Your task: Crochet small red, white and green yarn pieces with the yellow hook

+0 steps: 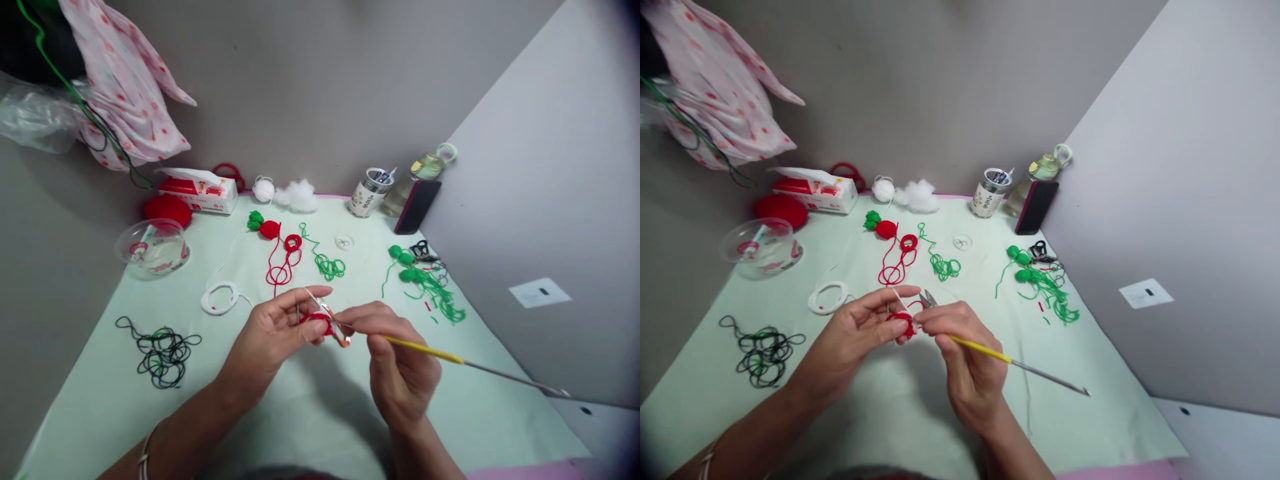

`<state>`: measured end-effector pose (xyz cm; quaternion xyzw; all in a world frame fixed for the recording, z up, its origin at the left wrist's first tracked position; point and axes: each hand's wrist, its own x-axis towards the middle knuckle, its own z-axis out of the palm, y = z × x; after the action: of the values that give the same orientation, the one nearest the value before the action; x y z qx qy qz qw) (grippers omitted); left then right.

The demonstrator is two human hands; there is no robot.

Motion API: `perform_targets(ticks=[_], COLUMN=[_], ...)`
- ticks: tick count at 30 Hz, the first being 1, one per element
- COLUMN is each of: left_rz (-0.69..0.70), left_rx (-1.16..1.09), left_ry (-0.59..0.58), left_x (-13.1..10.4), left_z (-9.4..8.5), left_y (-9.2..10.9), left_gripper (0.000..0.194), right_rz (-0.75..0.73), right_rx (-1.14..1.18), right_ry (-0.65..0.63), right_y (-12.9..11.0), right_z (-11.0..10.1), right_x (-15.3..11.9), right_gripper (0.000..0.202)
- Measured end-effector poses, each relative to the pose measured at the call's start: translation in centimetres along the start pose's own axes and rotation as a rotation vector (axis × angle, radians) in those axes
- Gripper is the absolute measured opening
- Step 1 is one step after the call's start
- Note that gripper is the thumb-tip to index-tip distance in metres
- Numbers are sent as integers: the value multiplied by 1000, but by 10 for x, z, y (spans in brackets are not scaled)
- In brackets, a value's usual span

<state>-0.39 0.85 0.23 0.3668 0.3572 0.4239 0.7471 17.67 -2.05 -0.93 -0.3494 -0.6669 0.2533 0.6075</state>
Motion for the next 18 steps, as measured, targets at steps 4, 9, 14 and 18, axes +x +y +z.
perform_targets(ticks=[4, 9, 14, 18], left_rz=[25, 78, 82, -142], left_rx=[31, 76, 7, -233], left_ry=[32, 131, 114, -11], left_x=[0, -2, -6, -6], left_z=[1, 6, 12, 15], left_y=[-1, 0, -2, -5], left_gripper=[36, 38, 45, 55], right_rz=[-116, -267, -264, -50], right_rx=[-124, -340, -550, -481], right_ry=[-15, -32, -51, -89], right_y=[-1, -2, -3, -4], right_z=[1, 5, 4, 3], right_x=[0, -1, -10, -17], right_gripper=[25, 22, 36, 50])
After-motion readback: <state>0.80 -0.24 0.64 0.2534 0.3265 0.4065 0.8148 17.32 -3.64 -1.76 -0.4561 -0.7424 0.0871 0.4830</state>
